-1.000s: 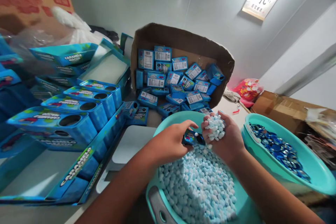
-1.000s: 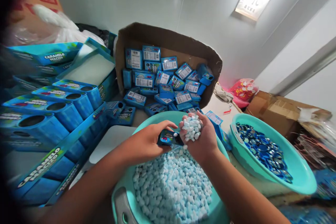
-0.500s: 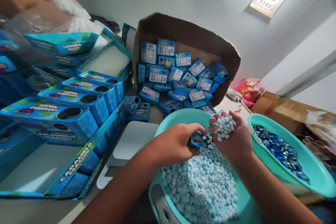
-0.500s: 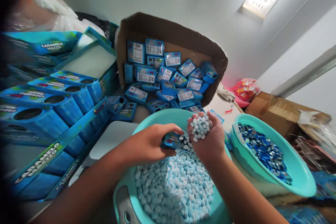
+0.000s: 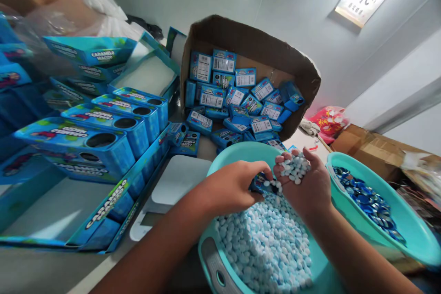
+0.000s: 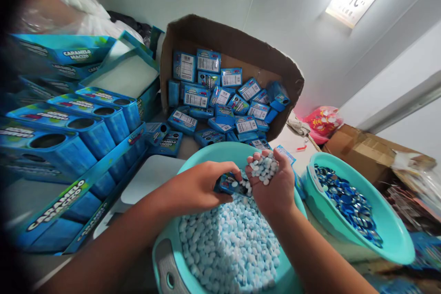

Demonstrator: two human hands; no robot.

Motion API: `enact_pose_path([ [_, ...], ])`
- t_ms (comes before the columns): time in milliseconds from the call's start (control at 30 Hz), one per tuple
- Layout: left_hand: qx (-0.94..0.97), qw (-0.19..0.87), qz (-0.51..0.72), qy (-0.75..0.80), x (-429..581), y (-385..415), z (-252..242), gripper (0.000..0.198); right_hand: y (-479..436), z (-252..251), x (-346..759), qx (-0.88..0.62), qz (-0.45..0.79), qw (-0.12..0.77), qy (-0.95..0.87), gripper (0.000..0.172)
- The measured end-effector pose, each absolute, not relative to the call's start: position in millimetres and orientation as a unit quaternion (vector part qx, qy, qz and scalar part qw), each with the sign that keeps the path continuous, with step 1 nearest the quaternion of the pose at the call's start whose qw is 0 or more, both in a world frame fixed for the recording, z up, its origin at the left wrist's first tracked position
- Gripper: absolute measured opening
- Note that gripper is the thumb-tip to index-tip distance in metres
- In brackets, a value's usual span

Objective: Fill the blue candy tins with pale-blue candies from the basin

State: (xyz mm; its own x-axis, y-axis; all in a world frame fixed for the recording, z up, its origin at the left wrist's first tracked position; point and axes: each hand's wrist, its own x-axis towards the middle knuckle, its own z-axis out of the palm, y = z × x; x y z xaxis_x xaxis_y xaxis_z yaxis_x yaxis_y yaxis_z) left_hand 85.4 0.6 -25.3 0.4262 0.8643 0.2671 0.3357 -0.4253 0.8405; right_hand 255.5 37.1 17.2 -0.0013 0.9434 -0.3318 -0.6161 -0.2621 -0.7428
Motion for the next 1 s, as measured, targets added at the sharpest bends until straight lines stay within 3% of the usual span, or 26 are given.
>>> enact_pose_path([
  [733,0.771,0.367,0.368,0.370,87.1,3.3,-28.7,0.033,31.8,10.5,256.4,-0.365,0.656,0.573,-0.327,0.018],
  [1000,0.766,0.368,0.359,0.384,86.0,1.4,-25.3,0.041,31.2,12.3,256.1,-0.361,0.674,0.568,-0.304,0.018],
])
